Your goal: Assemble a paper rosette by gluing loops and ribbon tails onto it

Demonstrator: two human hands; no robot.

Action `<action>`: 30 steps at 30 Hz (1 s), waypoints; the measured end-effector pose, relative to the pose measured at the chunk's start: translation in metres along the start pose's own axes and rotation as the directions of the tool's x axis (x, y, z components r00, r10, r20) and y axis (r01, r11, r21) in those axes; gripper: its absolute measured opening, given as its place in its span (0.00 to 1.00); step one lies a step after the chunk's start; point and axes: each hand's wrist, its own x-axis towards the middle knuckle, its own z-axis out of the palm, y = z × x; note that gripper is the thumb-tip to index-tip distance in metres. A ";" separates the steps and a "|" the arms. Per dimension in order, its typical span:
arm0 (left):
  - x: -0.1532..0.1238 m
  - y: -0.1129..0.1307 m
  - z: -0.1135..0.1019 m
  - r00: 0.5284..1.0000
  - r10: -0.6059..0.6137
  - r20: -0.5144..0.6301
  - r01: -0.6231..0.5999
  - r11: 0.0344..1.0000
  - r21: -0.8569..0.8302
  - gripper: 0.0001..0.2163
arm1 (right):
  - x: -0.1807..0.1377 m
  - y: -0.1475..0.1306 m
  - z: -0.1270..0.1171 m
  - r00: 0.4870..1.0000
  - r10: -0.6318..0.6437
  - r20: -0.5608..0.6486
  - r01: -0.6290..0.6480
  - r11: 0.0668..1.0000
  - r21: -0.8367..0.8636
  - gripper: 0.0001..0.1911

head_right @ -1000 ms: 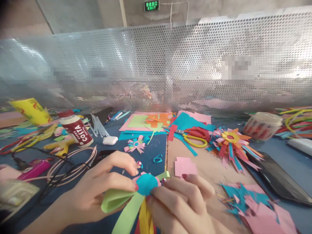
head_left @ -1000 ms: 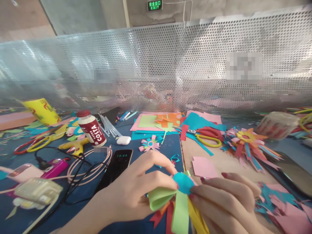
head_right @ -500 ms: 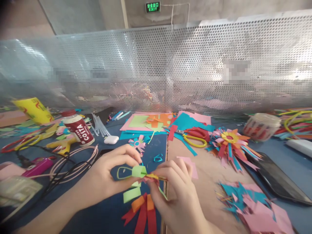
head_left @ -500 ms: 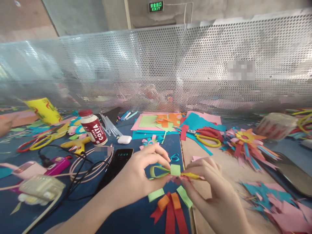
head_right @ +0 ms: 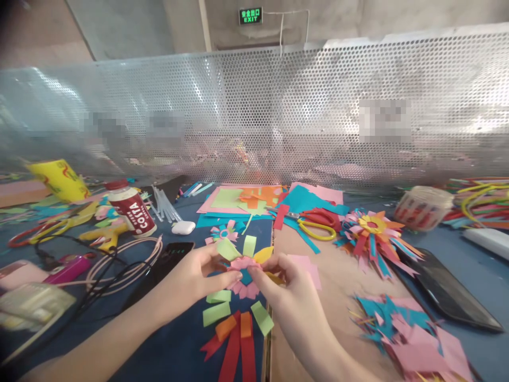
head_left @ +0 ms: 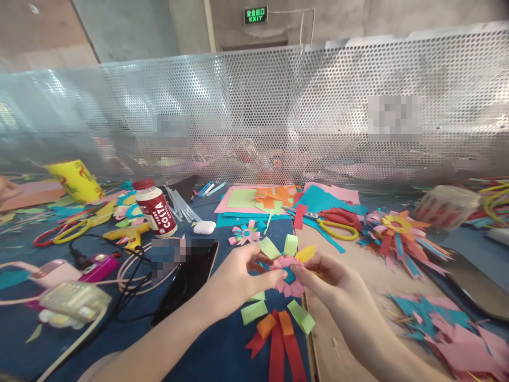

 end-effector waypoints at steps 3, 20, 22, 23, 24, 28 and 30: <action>0.002 0.000 0.002 1.000 -0.010 -0.008 0.010 0.999 -0.031 0.13 | 0.001 0.001 0.000 1.000 0.003 -0.006 -0.003 1.000 0.012 0.17; 0.002 -0.005 0.007 0.982 -0.144 -0.125 0.133 0.987 -0.089 0.11 | 0.001 0.002 0.001 0.999 -0.001 -0.044 0.003 1.000 0.030 0.15; 0.001 -0.004 0.008 0.980 -0.152 -0.127 0.137 0.983 -0.119 0.09 | 0.001 0.003 0.001 0.999 -0.001 -0.048 0.002 1.000 0.019 0.15; 0.001 -0.004 0.009 0.980 -0.154 -0.124 0.138 0.982 -0.130 0.09 | 0.001 0.003 0.001 0.999 -0.003 -0.048 0.003 1.000 0.016 0.15; 0.001 -0.003 0.009 0.980 -0.155 -0.123 0.138 0.981 -0.138 0.09 | 0.001 0.003 0.001 0.999 -0.004 -0.047 0.005 1.000 0.014 0.15; 0.001 -0.004 0.009 0.980 -0.157 -0.120 0.139 0.980 -0.145 0.10 | 0.001 0.005 0.001 0.999 -0.009 -0.038 0.009 1.000 -0.005 0.15; 0.001 -0.004 0.008 0.982 -0.153 -0.111 0.136 0.980 -0.149 0.11 | 0.001 0.005 0.001 0.999 -0.005 -0.031 0.005 1.000 -0.013 0.15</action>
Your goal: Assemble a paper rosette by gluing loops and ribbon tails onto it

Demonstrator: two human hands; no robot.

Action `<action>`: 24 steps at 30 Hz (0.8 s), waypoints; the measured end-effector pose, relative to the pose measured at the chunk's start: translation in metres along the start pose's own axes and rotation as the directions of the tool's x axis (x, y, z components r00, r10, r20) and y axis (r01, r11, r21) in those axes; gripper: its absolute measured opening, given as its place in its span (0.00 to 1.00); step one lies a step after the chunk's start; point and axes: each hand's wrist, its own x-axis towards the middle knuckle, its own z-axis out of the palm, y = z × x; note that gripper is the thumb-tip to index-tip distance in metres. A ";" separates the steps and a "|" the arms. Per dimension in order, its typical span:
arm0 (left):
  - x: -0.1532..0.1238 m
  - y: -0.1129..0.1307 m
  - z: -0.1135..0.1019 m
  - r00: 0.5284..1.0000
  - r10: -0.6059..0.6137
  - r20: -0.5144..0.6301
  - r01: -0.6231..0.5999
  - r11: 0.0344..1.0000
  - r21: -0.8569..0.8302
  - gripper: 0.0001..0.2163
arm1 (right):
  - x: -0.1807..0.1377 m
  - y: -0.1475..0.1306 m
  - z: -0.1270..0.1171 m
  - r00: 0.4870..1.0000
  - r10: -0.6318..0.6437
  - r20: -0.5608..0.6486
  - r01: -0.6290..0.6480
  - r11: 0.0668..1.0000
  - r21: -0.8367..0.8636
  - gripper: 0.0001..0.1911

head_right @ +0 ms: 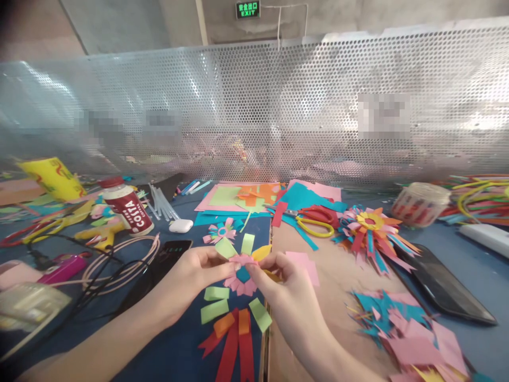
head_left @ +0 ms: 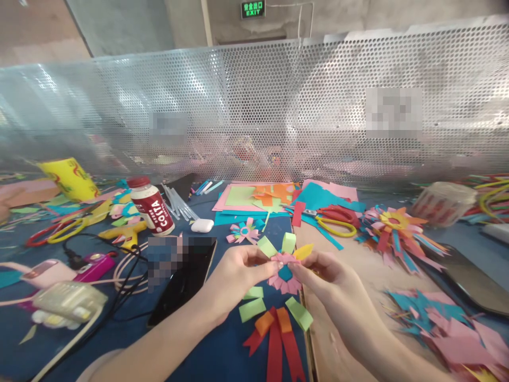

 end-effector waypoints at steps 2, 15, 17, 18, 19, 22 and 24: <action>0.000 0.000 -0.001 1.000 0.008 0.021 -0.008 1.000 -0.005 0.12 | 0.000 -0.001 0.000 1.000 0.006 0.005 -0.006 1.000 -0.002 0.15; 0.002 0.000 -0.003 1.000 0.028 0.007 -0.028 0.999 0.031 0.11 | 0.000 -0.002 0.000 1.000 0.009 0.021 -0.009 1.000 0.012 0.15; 0.002 -0.001 -0.003 0.999 0.035 0.002 -0.035 0.999 0.026 0.11 | 0.000 -0.002 0.000 0.999 0.011 0.032 -0.011 1.000 0.019 0.15; 0.001 -0.001 -0.003 0.999 0.035 0.000 -0.035 0.999 0.023 0.11 | 0.000 -0.003 0.000 0.999 0.012 0.039 -0.012 1.000 0.024 0.15; 0.001 -0.001 -0.003 0.999 0.033 -0.004 -0.033 0.999 0.020 0.11 | 0.000 -0.003 0.000 0.999 0.013 0.042 -0.014 1.000 0.027 0.15; 0.001 -0.001 -0.002 1.000 0.024 -0.020 -0.023 1.000 0.007 0.10 | -0.001 -0.004 0.000 0.999 0.026 0.041 -0.027 0.999 0.024 0.14; 0.002 0.000 -0.001 0.999 0.020 -0.032 -0.020 1.000 -0.003 0.09 | -0.002 -0.003 0.000 0.999 0.035 0.029 -0.035 0.999 0.016 0.14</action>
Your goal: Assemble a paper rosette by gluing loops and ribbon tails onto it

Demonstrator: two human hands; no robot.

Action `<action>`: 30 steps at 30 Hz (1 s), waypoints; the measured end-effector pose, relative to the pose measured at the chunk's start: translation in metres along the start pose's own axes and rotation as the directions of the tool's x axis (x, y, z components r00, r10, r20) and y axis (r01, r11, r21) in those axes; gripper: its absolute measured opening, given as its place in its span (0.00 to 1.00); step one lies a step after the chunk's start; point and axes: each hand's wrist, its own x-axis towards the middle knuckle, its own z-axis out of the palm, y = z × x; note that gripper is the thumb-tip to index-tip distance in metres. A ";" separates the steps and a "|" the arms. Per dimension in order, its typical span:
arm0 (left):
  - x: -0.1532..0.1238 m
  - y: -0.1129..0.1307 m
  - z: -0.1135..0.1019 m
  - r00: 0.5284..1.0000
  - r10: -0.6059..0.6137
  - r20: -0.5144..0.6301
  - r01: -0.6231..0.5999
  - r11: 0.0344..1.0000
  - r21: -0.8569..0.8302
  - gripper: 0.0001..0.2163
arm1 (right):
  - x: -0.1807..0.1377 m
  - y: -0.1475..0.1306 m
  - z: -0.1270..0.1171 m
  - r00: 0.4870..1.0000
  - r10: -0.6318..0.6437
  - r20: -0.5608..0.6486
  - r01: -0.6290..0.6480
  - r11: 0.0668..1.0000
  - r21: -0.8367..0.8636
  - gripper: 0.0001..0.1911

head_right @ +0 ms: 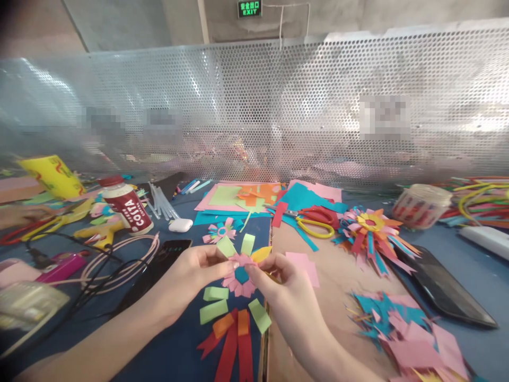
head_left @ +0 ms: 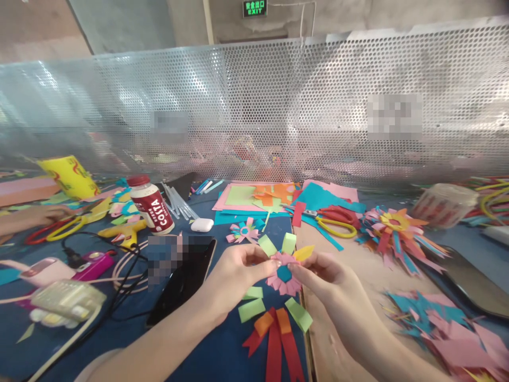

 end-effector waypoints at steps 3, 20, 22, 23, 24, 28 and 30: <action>-0.001 0.001 0.001 1.000 -0.009 -0.003 0.009 1.000 -0.024 0.09 | 0.001 0.001 0.000 1.000 0.000 -0.010 0.000 1.000 0.011 0.14; -0.004 0.005 -0.001 1.000 -0.008 -0.017 0.008 1.000 -0.014 0.09 | 0.004 0.000 0.002 1.000 -0.018 0.022 0.017 0.999 0.045 0.14; -0.003 0.005 -0.003 1.000 0.003 -0.024 -0.003 1.000 0.001 0.09 | 0.007 -0.001 0.001 0.999 -0.035 0.041 0.034 0.999 0.032 0.15; -0.002 0.005 -0.004 1.000 0.010 -0.021 -0.010 1.000 0.004 0.10 | 0.009 -0.002 0.001 0.998 -0.044 0.049 0.043 0.999 0.025 0.15; -0.001 0.005 -0.006 1.000 0.018 -0.017 -0.018 1.000 0.004 0.10 | 0.010 -0.002 0.001 0.997 -0.052 0.053 0.051 0.999 0.019 0.15; -0.001 0.006 -0.009 0.999 0.047 0.003 -0.046 0.998 -0.048 0.10 | 0.016 -0.004 0.002 0.995 -0.089 0.048 0.090 0.996 -0.021 0.15; 0.000 0.006 -0.009 0.998 0.063 0.021 -0.061 0.995 -0.074 0.11 | 0.018 -0.007 0.004 0.993 -0.105 0.046 0.107 0.993 -0.056 0.15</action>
